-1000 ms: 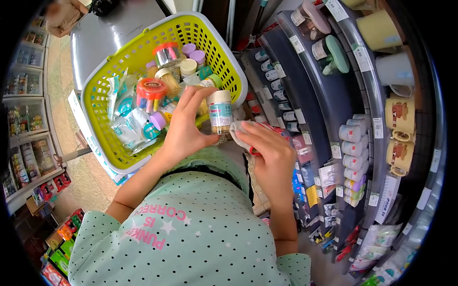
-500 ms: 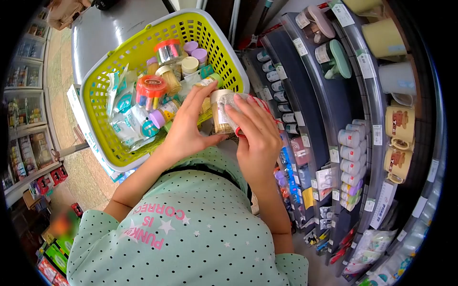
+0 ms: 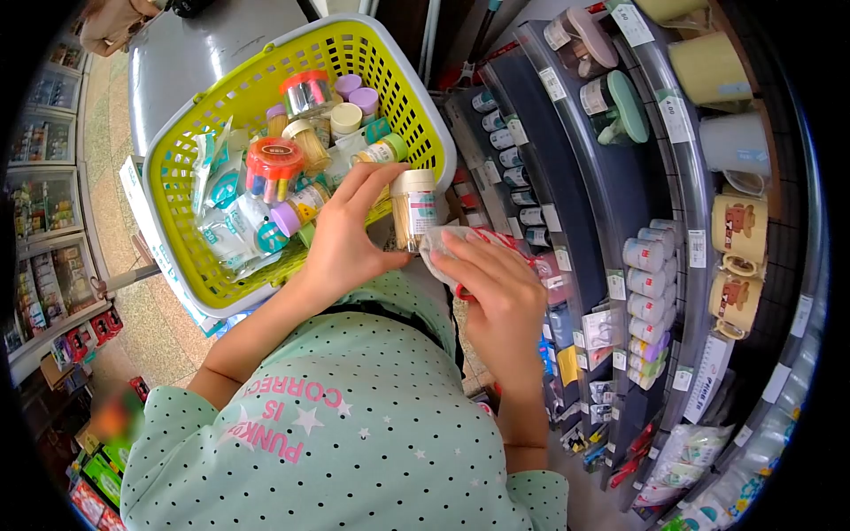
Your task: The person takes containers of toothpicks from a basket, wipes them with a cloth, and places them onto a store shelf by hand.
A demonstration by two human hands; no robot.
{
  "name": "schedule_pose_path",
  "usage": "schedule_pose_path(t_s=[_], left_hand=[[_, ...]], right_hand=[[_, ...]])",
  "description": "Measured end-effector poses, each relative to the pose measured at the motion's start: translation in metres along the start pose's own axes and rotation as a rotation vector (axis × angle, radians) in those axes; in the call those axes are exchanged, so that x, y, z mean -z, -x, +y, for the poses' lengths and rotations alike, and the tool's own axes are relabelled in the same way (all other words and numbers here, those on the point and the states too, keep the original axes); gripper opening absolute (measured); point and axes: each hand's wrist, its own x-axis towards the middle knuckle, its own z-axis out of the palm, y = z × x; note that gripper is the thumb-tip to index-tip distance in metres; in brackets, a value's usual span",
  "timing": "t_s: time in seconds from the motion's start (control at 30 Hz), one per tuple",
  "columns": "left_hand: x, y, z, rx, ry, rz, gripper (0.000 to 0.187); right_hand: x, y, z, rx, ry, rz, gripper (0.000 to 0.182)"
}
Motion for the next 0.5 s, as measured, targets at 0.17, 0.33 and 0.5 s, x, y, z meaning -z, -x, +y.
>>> schedule_pose_path(t_s=[0.17,0.33,0.5], left_hand=[[0.004,-0.003,0.007,-0.024,-0.024,-0.030,0.088],[0.011,-0.004,0.014,-0.142,-0.102,-0.033,0.097],[0.008,-0.006,0.007,-0.117,-0.069,-0.029,0.108]], right_hand=[[0.017,-0.008,-0.007,-0.023,0.010,0.069,0.050],[-0.012,-0.028,-0.011,0.067,-0.029,0.250,0.050],[-0.042,-0.036,0.003,0.119,0.004,0.285,0.050]])
